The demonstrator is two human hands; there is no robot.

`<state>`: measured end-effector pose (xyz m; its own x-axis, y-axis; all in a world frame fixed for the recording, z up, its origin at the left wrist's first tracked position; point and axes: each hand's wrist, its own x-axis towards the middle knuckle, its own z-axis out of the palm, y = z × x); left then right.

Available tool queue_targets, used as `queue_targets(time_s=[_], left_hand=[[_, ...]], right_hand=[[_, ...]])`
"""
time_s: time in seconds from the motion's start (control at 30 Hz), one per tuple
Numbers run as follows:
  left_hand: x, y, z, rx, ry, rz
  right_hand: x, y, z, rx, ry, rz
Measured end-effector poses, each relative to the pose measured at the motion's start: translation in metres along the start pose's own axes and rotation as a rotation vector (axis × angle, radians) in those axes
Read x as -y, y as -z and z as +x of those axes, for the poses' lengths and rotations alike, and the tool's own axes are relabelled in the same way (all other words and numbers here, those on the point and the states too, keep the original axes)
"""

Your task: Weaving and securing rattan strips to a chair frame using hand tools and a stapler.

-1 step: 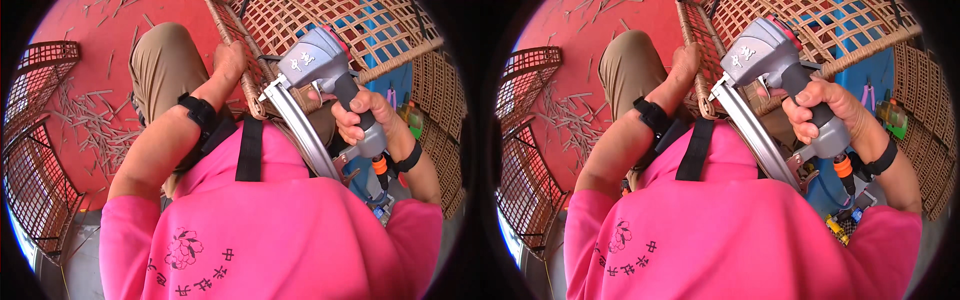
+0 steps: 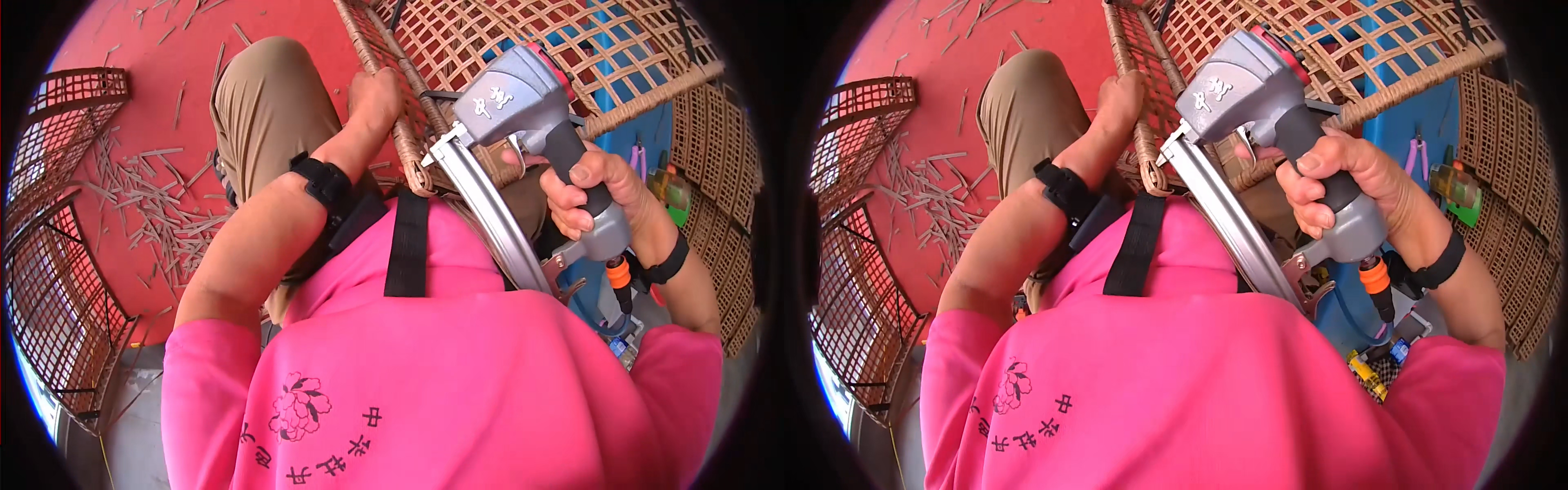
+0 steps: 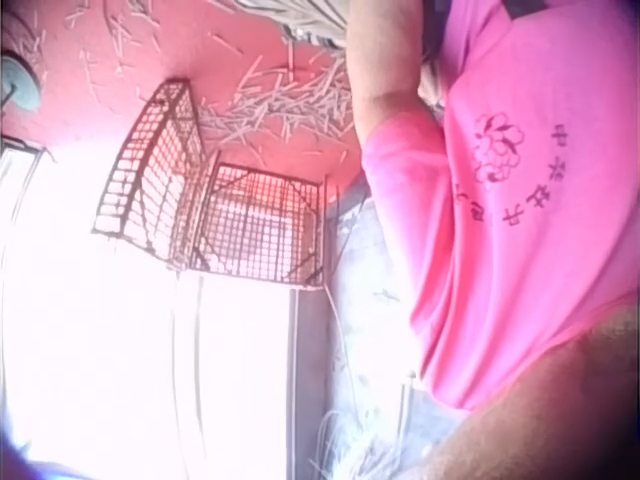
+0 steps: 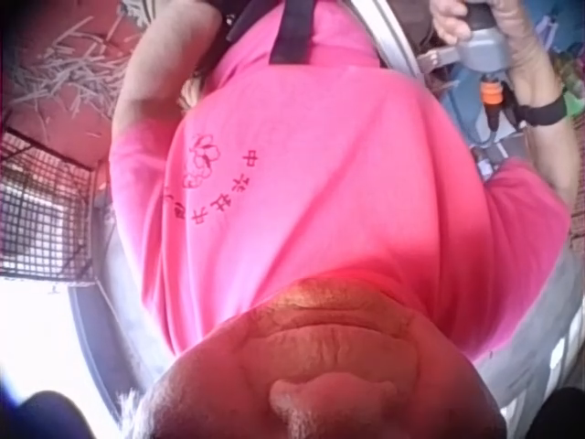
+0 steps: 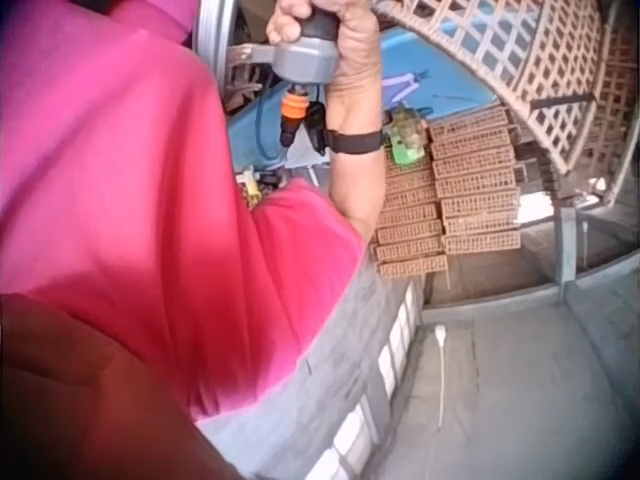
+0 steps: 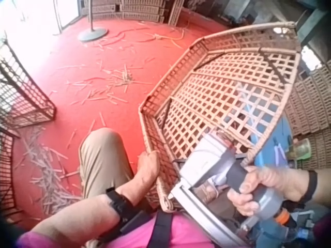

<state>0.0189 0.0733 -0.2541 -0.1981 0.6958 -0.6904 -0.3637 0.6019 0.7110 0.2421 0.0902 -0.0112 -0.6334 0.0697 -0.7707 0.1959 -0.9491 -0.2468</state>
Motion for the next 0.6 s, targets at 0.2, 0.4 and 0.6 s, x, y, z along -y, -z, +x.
queue_targets(time_s=[0.2,0.4,0.6], left_hand=[[-0.019,-0.003,-0.031,0.014,-0.006,-0.069],[0.028,-0.005,0.016,0.025,-0.028,-0.029],[0.016,-0.004,0.006,0.142,0.076,-0.127]], right_hand=[[-0.009,-0.02,-0.003,-0.154,0.053,-0.047],[-0.012,-0.026,-0.001,-0.236,0.06,-0.075],[-0.005,-0.033,0.001,-0.271,0.043,-0.099]])
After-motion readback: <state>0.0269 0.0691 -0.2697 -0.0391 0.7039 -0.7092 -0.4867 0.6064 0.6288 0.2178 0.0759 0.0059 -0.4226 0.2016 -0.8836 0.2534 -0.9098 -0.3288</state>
